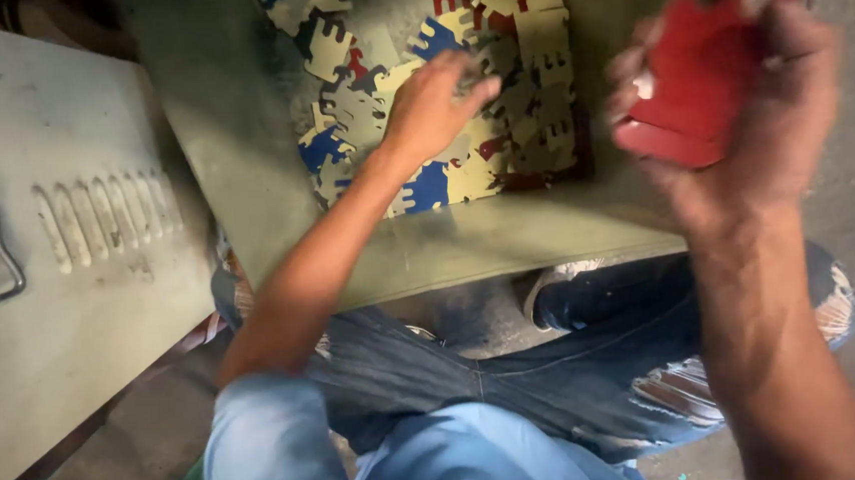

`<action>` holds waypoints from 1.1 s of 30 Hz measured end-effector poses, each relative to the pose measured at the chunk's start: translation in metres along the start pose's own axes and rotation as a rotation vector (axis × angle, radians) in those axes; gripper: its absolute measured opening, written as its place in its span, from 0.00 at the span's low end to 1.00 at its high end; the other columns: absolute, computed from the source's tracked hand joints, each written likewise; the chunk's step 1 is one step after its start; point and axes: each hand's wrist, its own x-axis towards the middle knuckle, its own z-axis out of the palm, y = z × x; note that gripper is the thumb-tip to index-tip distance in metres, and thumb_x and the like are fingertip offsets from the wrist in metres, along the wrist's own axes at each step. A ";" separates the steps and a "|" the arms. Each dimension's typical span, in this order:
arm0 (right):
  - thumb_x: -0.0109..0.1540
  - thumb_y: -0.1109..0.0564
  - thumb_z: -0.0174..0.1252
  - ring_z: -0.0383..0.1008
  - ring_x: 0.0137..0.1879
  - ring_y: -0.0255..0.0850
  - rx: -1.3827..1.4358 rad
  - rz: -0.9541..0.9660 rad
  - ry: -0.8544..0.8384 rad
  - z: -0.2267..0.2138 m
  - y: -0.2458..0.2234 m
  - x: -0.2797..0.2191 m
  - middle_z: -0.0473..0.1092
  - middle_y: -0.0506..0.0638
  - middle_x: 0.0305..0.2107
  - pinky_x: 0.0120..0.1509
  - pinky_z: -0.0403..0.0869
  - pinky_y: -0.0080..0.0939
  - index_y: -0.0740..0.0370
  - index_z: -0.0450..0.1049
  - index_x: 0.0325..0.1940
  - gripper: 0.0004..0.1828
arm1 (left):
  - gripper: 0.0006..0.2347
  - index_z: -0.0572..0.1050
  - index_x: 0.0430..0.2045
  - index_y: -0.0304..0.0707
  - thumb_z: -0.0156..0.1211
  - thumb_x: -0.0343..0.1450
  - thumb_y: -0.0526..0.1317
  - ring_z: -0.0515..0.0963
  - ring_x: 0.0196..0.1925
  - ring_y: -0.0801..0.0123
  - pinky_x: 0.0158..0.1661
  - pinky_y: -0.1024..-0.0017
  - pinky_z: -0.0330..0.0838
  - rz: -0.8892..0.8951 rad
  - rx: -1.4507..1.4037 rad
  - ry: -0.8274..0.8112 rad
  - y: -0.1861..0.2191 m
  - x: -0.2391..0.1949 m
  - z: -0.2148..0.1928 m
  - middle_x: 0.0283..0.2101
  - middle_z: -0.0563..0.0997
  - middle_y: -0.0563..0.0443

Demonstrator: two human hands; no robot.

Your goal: Picking small red metal parts from a bin and stacking them in hand

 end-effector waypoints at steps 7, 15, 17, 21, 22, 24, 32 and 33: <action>0.62 0.56 0.57 0.71 0.44 0.41 0.172 0.017 0.148 -0.017 -0.014 0.004 0.69 0.56 0.40 0.46 0.72 0.35 0.64 0.72 0.40 0.08 | 0.06 0.75 0.33 0.30 0.57 0.66 0.33 0.76 0.43 0.53 0.49 0.57 0.74 -0.009 0.646 -0.612 -0.078 0.001 0.127 0.48 0.77 0.34; 0.66 0.54 0.56 0.69 0.45 0.44 0.215 0.096 0.087 -0.020 -0.014 0.004 0.69 0.58 0.41 0.51 0.72 0.40 0.65 0.75 0.45 0.11 | 0.12 0.77 0.44 0.35 0.57 0.68 0.37 0.77 0.43 0.61 0.50 0.70 0.69 0.786 0.494 0.339 -0.108 -0.025 0.169 0.42 0.78 0.45; 0.66 0.54 0.53 0.73 0.46 0.51 0.151 0.133 0.144 -0.021 -0.011 0.004 0.71 0.61 0.39 0.55 0.76 0.51 0.66 0.72 0.49 0.13 | 0.19 0.66 0.58 0.40 0.42 0.72 0.38 0.77 0.30 0.59 0.28 0.62 0.71 -0.217 0.170 -0.559 -0.032 0.006 0.110 0.36 0.78 0.44; 0.66 0.54 0.55 0.72 0.54 0.53 0.150 0.153 0.139 -0.032 0.002 0.004 0.71 0.60 0.43 0.63 0.74 0.53 0.64 0.73 0.51 0.13 | 0.07 0.69 0.45 0.46 0.44 0.76 0.37 0.69 0.18 0.77 0.16 0.75 0.64 -0.058 -0.054 -0.131 0.022 0.020 0.006 0.24 0.73 0.58; 0.66 0.54 0.55 0.74 0.54 0.53 0.112 0.143 0.146 -0.032 0.005 0.004 0.70 0.60 0.44 0.62 0.76 0.52 0.63 0.72 0.51 0.13 | 0.09 0.69 0.51 0.43 0.48 0.77 0.38 0.73 0.32 0.74 0.33 0.73 0.72 0.083 -0.308 -0.093 0.039 0.015 -0.024 0.38 0.75 0.54; 0.66 0.53 0.54 0.75 0.54 0.53 0.068 0.136 0.150 -0.031 0.011 0.006 0.70 0.60 0.45 0.60 0.78 0.51 0.62 0.72 0.51 0.13 | 0.12 0.69 0.56 0.40 0.52 0.79 0.39 0.77 0.46 0.70 0.51 0.70 0.80 0.225 -0.564 -0.046 0.095 0.000 -0.080 0.52 0.76 0.50; 0.66 0.47 0.60 0.79 0.32 0.50 -0.059 0.302 -0.153 -0.013 0.019 -0.005 0.74 0.69 0.38 0.32 0.80 0.38 0.74 0.68 0.59 0.28 | 0.20 0.68 0.53 0.32 0.65 0.67 0.34 0.81 0.46 0.55 0.47 0.65 0.75 0.756 -0.116 -0.254 0.181 -0.014 -0.103 0.52 0.79 0.40; 0.66 0.47 0.60 0.79 0.32 0.50 -0.053 0.305 -0.151 -0.010 0.015 -0.004 0.74 0.69 0.38 0.32 0.80 0.38 0.74 0.68 0.59 0.28 | 0.20 0.68 0.53 0.32 0.65 0.67 0.34 0.81 0.46 0.55 0.47 0.65 0.75 0.751 -0.116 -0.259 0.140 0.005 -0.075 0.52 0.79 0.40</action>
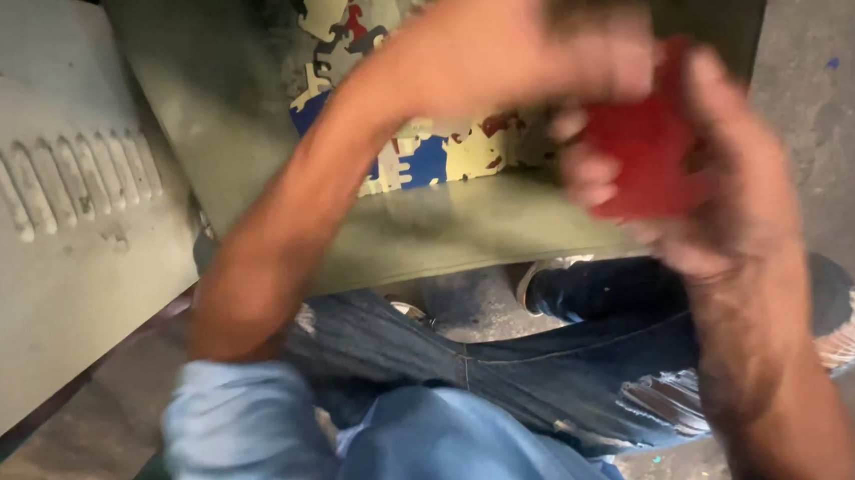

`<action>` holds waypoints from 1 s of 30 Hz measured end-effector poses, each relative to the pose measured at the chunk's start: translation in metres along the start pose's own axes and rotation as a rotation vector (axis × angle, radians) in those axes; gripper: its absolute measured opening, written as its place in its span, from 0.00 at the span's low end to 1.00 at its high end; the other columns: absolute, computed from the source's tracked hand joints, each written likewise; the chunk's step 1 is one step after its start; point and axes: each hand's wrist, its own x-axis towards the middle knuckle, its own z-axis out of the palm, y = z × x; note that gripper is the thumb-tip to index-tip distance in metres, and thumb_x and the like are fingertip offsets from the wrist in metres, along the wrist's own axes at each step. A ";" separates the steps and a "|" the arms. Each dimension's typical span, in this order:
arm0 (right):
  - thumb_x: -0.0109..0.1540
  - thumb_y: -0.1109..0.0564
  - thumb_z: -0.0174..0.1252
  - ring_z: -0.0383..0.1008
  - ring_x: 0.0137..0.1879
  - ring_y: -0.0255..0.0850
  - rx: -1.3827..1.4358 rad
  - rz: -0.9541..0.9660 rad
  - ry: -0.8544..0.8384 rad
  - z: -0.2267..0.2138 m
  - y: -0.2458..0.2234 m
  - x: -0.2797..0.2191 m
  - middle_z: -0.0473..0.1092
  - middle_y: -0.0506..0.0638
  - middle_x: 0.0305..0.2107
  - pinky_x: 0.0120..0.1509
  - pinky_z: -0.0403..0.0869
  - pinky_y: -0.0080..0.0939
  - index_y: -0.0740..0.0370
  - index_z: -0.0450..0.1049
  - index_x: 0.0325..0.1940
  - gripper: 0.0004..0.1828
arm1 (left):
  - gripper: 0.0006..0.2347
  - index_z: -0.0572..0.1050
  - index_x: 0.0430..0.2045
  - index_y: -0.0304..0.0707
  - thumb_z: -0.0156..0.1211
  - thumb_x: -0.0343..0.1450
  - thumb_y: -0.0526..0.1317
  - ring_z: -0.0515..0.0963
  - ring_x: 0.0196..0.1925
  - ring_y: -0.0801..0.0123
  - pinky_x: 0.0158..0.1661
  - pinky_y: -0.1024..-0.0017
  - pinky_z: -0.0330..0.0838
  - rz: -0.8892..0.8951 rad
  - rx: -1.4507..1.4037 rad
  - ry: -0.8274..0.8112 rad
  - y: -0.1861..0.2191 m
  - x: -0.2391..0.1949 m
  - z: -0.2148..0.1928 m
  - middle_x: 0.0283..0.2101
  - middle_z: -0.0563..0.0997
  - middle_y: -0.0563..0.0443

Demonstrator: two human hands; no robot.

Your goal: Picking small red metal parts from a bin and stacking them in hand

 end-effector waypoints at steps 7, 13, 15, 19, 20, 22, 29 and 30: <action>0.58 0.59 0.60 0.69 0.46 0.42 0.207 -0.242 0.297 0.011 -0.020 -0.013 0.68 0.60 0.48 0.53 0.72 0.36 0.65 0.73 0.55 0.21 | 0.12 0.73 0.42 0.25 0.53 0.65 0.27 0.72 0.48 0.46 0.46 0.56 0.71 -0.807 0.516 -0.112 -0.217 -0.108 0.184 0.53 0.67 0.27; 0.58 0.63 0.56 0.68 0.45 0.41 0.286 -0.261 0.332 0.008 -0.030 -0.016 0.67 0.59 0.47 0.50 0.69 0.35 0.67 0.72 0.55 0.20 | 0.19 0.69 0.50 0.28 0.54 0.63 0.31 0.69 0.55 0.49 0.54 0.54 0.64 -0.897 0.728 -0.148 -0.253 -0.146 0.278 0.56 0.68 0.34; 0.59 0.62 0.56 0.68 0.46 0.41 0.272 -0.252 0.317 0.009 -0.031 -0.016 0.66 0.59 0.48 0.51 0.68 0.36 0.66 0.71 0.54 0.19 | 0.19 0.69 0.49 0.27 0.55 0.62 0.28 0.71 0.50 0.53 0.50 0.57 0.64 -0.968 0.774 -0.139 -0.242 -0.143 0.279 0.50 0.70 0.35; 0.59 0.63 0.53 0.69 0.44 0.43 0.263 -0.223 0.306 0.007 -0.033 -0.011 0.66 0.61 0.47 0.50 0.70 0.39 0.65 0.71 0.54 0.18 | 0.20 0.70 0.46 0.26 0.60 0.59 0.30 0.72 0.46 0.49 0.48 0.55 0.65 -0.995 0.619 0.029 -0.252 -0.143 0.278 0.45 0.71 0.35; 0.60 0.63 0.53 0.69 0.44 0.44 0.291 -0.190 0.276 0.006 -0.032 -0.011 0.66 0.61 0.47 0.53 0.68 0.40 0.64 0.71 0.54 0.18 | 0.20 0.71 0.45 0.27 0.62 0.58 0.33 0.73 0.46 0.47 0.49 0.53 0.65 -1.035 0.600 0.027 -0.257 -0.146 0.280 0.45 0.71 0.34; 0.60 0.63 0.53 0.68 0.44 0.43 0.289 -0.176 0.277 0.008 -0.031 -0.011 0.67 0.61 0.47 0.52 0.68 0.39 0.64 0.70 0.53 0.17 | 0.16 0.75 0.42 0.31 0.59 0.63 0.39 0.73 0.48 0.46 0.49 0.51 0.64 -1.108 0.561 -0.052 -0.264 -0.146 0.276 0.47 0.72 0.33; 0.57 0.63 0.53 0.68 0.44 0.43 0.196 -0.179 0.308 0.014 -0.028 -0.007 0.67 0.58 0.45 0.50 0.68 0.39 0.62 0.70 0.52 0.18 | 0.09 0.78 0.32 0.32 0.58 0.63 0.37 0.80 0.37 0.36 0.37 0.50 0.73 -1.057 0.215 -0.084 -0.222 -0.124 0.230 0.36 0.81 0.33; 0.57 0.63 0.53 0.68 0.44 0.43 0.193 -0.163 0.294 0.013 -0.025 -0.007 0.67 0.58 0.45 0.50 0.68 0.39 0.62 0.70 0.52 0.18 | 0.09 0.78 0.32 0.32 0.58 0.63 0.37 0.80 0.37 0.36 0.37 0.50 0.73 -1.071 0.221 -0.069 -0.220 -0.124 0.220 0.36 0.81 0.33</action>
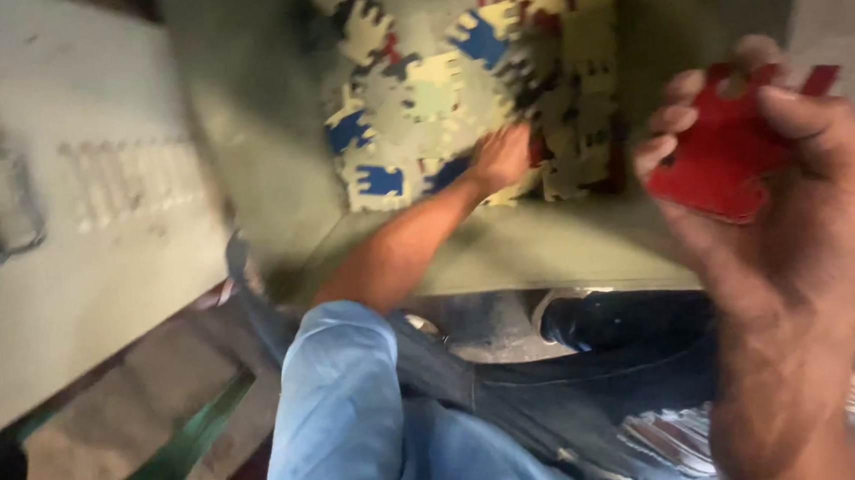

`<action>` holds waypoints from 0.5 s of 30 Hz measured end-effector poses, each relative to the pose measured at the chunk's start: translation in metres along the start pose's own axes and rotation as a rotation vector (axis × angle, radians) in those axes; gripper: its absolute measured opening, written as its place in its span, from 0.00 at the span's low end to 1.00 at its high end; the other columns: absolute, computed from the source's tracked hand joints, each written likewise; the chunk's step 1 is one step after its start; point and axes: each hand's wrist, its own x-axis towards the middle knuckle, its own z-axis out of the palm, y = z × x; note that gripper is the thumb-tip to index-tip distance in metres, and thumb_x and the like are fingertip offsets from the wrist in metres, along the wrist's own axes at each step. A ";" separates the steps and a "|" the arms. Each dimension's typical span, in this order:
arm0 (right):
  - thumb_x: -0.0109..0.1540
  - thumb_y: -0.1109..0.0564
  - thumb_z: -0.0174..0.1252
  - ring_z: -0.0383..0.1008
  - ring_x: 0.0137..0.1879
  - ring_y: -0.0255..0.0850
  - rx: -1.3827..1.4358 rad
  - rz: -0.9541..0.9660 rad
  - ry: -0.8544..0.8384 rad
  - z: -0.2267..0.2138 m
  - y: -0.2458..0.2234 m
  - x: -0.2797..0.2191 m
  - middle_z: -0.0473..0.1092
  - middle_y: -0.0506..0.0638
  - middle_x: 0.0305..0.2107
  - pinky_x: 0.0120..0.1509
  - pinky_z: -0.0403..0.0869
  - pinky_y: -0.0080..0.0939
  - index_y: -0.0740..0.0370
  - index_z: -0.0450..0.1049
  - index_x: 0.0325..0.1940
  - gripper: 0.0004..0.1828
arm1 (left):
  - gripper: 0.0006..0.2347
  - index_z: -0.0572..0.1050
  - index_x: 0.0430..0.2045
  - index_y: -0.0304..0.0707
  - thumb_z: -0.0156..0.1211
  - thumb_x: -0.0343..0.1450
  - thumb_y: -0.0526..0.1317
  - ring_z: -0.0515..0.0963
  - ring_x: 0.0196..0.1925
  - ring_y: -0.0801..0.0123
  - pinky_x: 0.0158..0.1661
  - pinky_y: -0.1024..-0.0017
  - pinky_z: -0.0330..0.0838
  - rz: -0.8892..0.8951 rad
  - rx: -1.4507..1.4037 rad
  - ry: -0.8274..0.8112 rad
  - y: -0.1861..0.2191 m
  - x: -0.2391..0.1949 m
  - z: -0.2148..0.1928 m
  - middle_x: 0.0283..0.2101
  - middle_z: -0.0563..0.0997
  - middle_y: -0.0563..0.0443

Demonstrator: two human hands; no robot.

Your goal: Picking small red metal parts from a bin and stacking them in hand

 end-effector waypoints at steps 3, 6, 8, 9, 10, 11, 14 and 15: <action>0.62 0.61 0.50 0.69 0.50 0.44 -0.073 0.022 -0.020 -0.001 0.010 0.003 0.68 0.57 0.46 0.55 0.70 0.40 0.57 0.69 0.51 0.13 | 0.10 0.71 0.35 0.30 0.51 0.65 0.36 0.78 0.30 0.33 0.30 0.42 0.70 0.135 0.050 0.420 0.007 -0.012 -0.051 0.31 0.79 0.31; 0.61 0.60 0.50 0.73 0.50 0.46 -0.218 -0.034 0.083 0.002 0.028 0.009 0.69 0.56 0.44 0.53 0.76 0.43 0.59 0.70 0.54 0.17 | 0.09 0.68 0.37 0.19 0.56 0.65 0.24 0.71 0.10 0.68 0.09 0.73 0.71 0.065 0.011 0.472 0.037 -0.056 -0.143 0.18 0.73 0.48; 0.57 0.61 0.57 0.73 0.55 0.47 -0.220 0.016 0.104 -0.003 0.041 0.015 0.68 0.56 0.46 0.59 0.76 0.43 0.58 0.70 0.53 0.19 | 0.23 0.58 0.52 0.45 0.58 0.66 0.27 0.82 0.24 0.69 0.23 0.72 0.75 -0.132 -0.759 0.411 0.054 -0.102 -0.191 0.28 0.74 0.51; 0.57 0.61 0.57 0.73 0.55 0.47 -0.223 0.019 0.090 -0.004 0.049 0.017 0.68 0.56 0.46 0.59 0.76 0.43 0.58 0.70 0.53 0.19 | 0.23 0.58 0.52 0.45 0.58 0.66 0.27 0.82 0.24 0.69 0.23 0.72 0.75 -0.132 -0.758 0.425 0.055 -0.122 -0.195 0.28 0.74 0.51; 0.57 0.60 0.56 0.71 0.57 0.48 -0.272 0.037 0.093 -0.005 0.057 0.019 0.66 0.57 0.49 0.61 0.76 0.45 0.57 0.67 0.56 0.22 | 0.20 0.62 0.54 0.38 0.56 0.68 0.27 0.81 0.29 0.65 0.33 0.67 0.80 0.006 -1.152 0.442 0.057 -0.141 -0.198 0.32 0.73 0.46; 0.57 0.59 0.56 0.70 0.60 0.49 -0.320 0.055 0.097 -0.006 0.065 0.022 0.64 0.59 0.53 0.62 0.75 0.46 0.57 0.63 0.59 0.25 | 0.19 0.65 0.57 0.31 0.55 0.70 0.26 0.80 0.34 0.61 0.42 0.62 0.84 0.158 -1.542 0.444 0.058 -0.159 -0.200 0.36 0.72 0.41; 0.59 0.51 0.56 0.67 0.67 0.54 -0.525 0.048 0.011 0.004 0.086 0.020 0.57 0.66 0.59 0.70 0.73 0.49 0.58 0.56 0.64 0.31 | 0.14 0.67 0.46 0.30 0.61 0.68 0.32 0.82 0.33 0.59 0.38 0.64 0.81 0.119 -1.652 0.527 0.101 -0.216 -0.183 0.38 0.76 0.42; 0.59 0.51 0.56 0.67 0.67 0.54 -0.533 0.049 0.011 -0.003 0.096 0.021 0.57 0.66 0.59 0.70 0.73 0.49 0.58 0.56 0.64 0.31 | 0.14 0.67 0.46 0.30 0.61 0.68 0.32 0.82 0.33 0.59 0.38 0.64 0.81 0.120 -1.659 0.530 0.108 -0.227 -0.167 0.38 0.76 0.42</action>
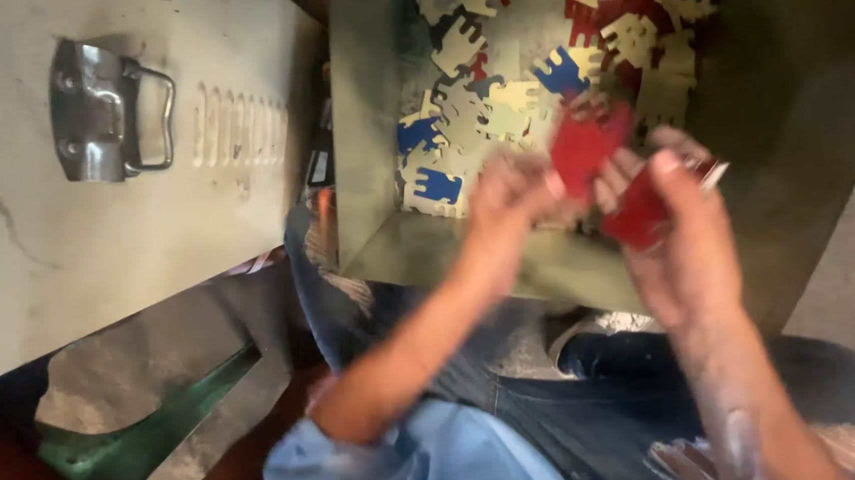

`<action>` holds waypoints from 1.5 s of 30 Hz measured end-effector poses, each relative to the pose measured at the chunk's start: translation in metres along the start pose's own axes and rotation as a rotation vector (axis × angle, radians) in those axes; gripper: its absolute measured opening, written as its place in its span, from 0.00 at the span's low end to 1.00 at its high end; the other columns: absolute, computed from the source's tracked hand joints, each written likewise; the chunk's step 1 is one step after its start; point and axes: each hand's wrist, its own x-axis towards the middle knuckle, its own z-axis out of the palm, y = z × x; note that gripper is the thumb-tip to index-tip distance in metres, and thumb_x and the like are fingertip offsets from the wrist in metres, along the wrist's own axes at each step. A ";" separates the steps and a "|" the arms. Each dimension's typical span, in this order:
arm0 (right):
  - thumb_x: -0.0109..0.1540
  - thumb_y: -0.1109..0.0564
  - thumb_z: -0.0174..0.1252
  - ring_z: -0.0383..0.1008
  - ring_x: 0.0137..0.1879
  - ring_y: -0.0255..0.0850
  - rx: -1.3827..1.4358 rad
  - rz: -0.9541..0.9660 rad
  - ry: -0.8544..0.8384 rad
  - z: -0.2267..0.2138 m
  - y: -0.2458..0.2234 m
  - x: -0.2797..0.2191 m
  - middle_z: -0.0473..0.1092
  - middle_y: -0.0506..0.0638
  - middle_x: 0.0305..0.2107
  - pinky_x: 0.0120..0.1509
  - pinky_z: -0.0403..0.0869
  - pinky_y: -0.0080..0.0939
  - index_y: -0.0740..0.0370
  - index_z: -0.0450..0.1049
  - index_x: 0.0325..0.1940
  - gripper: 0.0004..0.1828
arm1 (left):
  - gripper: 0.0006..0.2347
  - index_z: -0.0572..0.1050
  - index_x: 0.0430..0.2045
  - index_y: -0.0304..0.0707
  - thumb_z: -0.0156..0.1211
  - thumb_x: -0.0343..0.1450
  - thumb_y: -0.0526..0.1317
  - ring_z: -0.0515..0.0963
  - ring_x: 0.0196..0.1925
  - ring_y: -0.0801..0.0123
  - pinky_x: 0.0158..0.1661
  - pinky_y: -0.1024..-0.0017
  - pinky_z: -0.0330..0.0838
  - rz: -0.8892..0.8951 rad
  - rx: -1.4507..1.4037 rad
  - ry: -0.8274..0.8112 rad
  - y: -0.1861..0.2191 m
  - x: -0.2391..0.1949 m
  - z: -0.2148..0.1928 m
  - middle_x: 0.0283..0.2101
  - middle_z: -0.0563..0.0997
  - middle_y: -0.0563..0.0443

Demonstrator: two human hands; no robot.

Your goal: Picking small red metal parts from a bin and stacking them in hand

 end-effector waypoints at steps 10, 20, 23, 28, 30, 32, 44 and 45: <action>0.62 0.64 0.48 0.75 0.49 0.46 -0.065 0.066 -0.004 -0.001 0.019 0.005 0.70 0.59 0.44 0.52 0.78 0.42 0.50 0.56 0.71 0.32 | 0.36 0.60 0.64 0.42 0.67 0.62 0.55 0.61 0.67 0.36 0.63 0.39 0.60 0.272 1.064 -0.168 0.039 -0.049 0.013 0.64 0.57 0.32; 0.51 0.63 0.53 0.65 0.62 0.57 -0.463 0.220 -0.108 0.019 0.025 -0.013 0.61 0.62 0.57 0.61 0.71 0.57 0.51 0.50 0.75 0.47 | 0.47 0.47 0.73 0.41 0.74 0.60 0.45 0.57 0.73 0.34 0.69 0.43 0.50 0.220 1.198 -0.508 0.032 -0.038 0.003 0.68 0.59 0.24; 0.54 0.61 0.56 0.70 0.55 0.59 -0.369 0.413 -0.041 -0.003 0.053 -0.008 0.66 0.66 0.52 0.52 0.74 0.58 0.54 0.53 0.75 0.44 | 0.44 0.53 0.71 0.43 0.72 0.58 0.44 0.62 0.70 0.35 0.69 0.45 0.54 0.251 1.172 -0.528 0.025 -0.037 -0.002 0.65 0.62 0.28; 0.54 0.54 0.59 0.70 0.56 0.63 -0.249 0.444 -0.065 0.020 0.022 -0.021 0.63 0.72 0.57 0.48 0.75 0.61 0.50 0.48 0.78 0.49 | 0.43 0.59 0.68 0.50 0.73 0.57 0.53 0.67 0.67 0.42 0.66 0.49 0.62 0.366 1.035 -0.467 0.015 -0.033 -0.015 0.65 0.64 0.37; 0.54 0.51 0.60 0.69 0.57 0.65 -0.184 0.433 -0.094 0.019 0.017 -0.025 0.61 0.73 0.59 0.49 0.76 0.61 0.49 0.47 0.78 0.50 | 0.42 0.60 0.67 0.48 0.71 0.58 0.58 0.69 0.66 0.44 0.66 0.50 0.63 0.356 0.926 -0.476 0.026 -0.030 -0.013 0.64 0.65 0.36; 0.54 0.43 0.58 0.65 0.59 0.65 -0.212 0.276 -0.347 0.005 0.017 -0.025 0.56 0.67 0.58 0.58 0.70 0.72 0.50 0.33 0.78 0.56 | 0.47 0.51 0.71 0.41 0.73 0.58 0.50 0.58 0.78 0.52 0.79 0.49 0.52 0.174 0.459 -0.700 0.040 -0.023 -0.007 0.76 0.55 0.44; 0.51 0.67 0.45 0.63 0.53 0.50 0.116 0.278 0.129 -0.016 -0.015 -0.046 0.63 0.60 0.54 0.56 0.63 0.49 0.56 0.59 0.62 0.34 | 0.14 0.80 0.40 0.49 0.65 0.60 0.42 0.83 0.41 0.56 0.44 0.62 0.76 0.008 1.170 0.205 -0.256 0.331 -0.107 0.39 0.85 0.51; 0.51 0.67 0.45 0.63 0.53 0.50 0.119 0.267 0.135 -0.021 -0.017 -0.044 0.63 0.60 0.54 0.56 0.63 0.49 0.56 0.59 0.62 0.34 | 0.14 0.80 0.40 0.49 0.65 0.60 0.42 0.83 0.41 0.56 0.44 0.62 0.76 0.013 1.169 0.192 -0.278 0.350 -0.104 0.39 0.85 0.51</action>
